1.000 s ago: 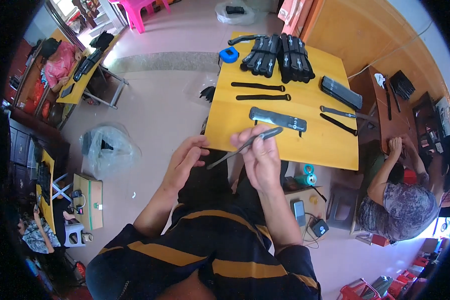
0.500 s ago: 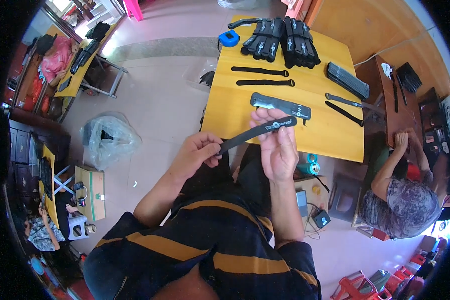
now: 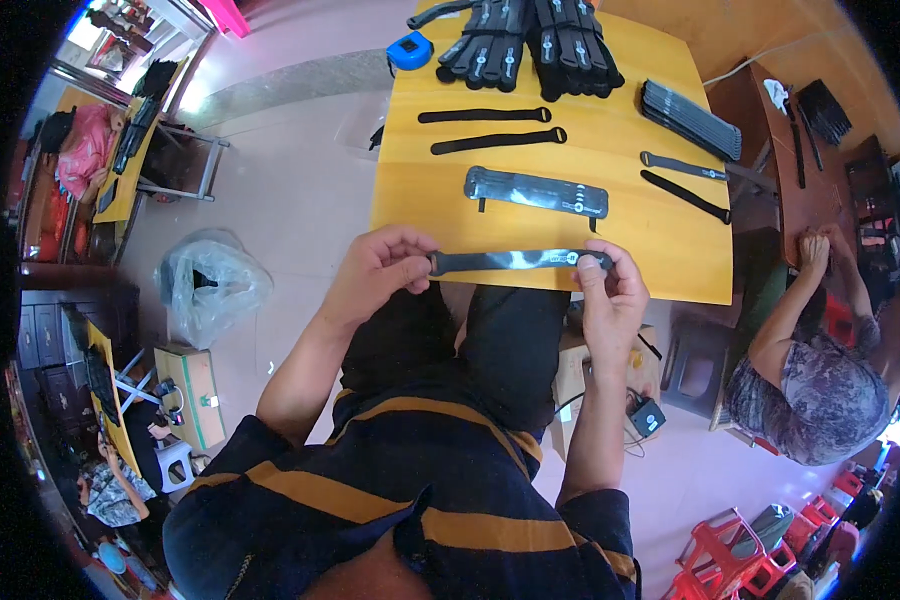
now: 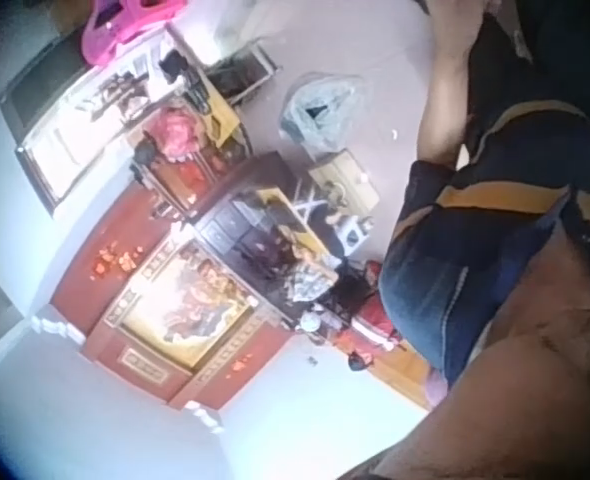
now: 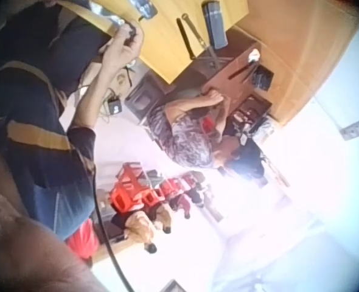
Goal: Assembling velcro straps onto textile components for protective equipment.
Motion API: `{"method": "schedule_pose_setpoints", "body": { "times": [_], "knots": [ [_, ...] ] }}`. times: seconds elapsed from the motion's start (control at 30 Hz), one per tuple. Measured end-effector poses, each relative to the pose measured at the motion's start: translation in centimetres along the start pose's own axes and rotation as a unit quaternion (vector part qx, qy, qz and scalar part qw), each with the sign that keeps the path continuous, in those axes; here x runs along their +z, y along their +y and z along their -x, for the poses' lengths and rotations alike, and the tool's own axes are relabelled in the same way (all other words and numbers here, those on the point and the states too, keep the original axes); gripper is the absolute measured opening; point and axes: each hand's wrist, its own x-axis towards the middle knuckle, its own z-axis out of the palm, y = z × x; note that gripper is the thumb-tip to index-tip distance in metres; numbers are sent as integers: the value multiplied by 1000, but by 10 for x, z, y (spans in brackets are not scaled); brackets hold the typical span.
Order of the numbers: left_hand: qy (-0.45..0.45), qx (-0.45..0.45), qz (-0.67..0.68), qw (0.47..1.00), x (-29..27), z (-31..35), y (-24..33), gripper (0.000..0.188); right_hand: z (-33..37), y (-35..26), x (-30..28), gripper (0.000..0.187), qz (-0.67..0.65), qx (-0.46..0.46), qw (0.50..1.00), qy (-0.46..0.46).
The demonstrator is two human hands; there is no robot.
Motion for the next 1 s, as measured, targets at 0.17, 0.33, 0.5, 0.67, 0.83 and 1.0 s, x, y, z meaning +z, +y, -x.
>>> {"method": "schedule_pose_setpoints", "body": {
  "times": [0.17, 0.33, 0.5, 0.67, 0.83, 1.0],
  "knots": [
    [53, -1, -37, 998, 5, -35, -6, 14, -24, 6, -5, 14, 73, -17, 997, 7],
    [104, 40, -121, 986, 9, -66, -15, 12, -48, 15, -3, 12, 144, -33, 989, 17],
    [159, 86, -226, 957, 17, -84, -17, 14, -64, 21, -5, 13, 196, -31, 980, 3],
    [197, 78, -240, 947, 25, -92, -22, 10, -69, 32, -8, 16, 156, 2, 987, 25],
    [209, 89, -294, 929, 29, -96, -19, 10, -73, 41, -12, 15, 174, -9, 984, 18],
    [211, 119, -314, 918, 31, -98, -21, 10, -74, 42, -9, 14, 131, 0, 991, 20]
  ]
}}
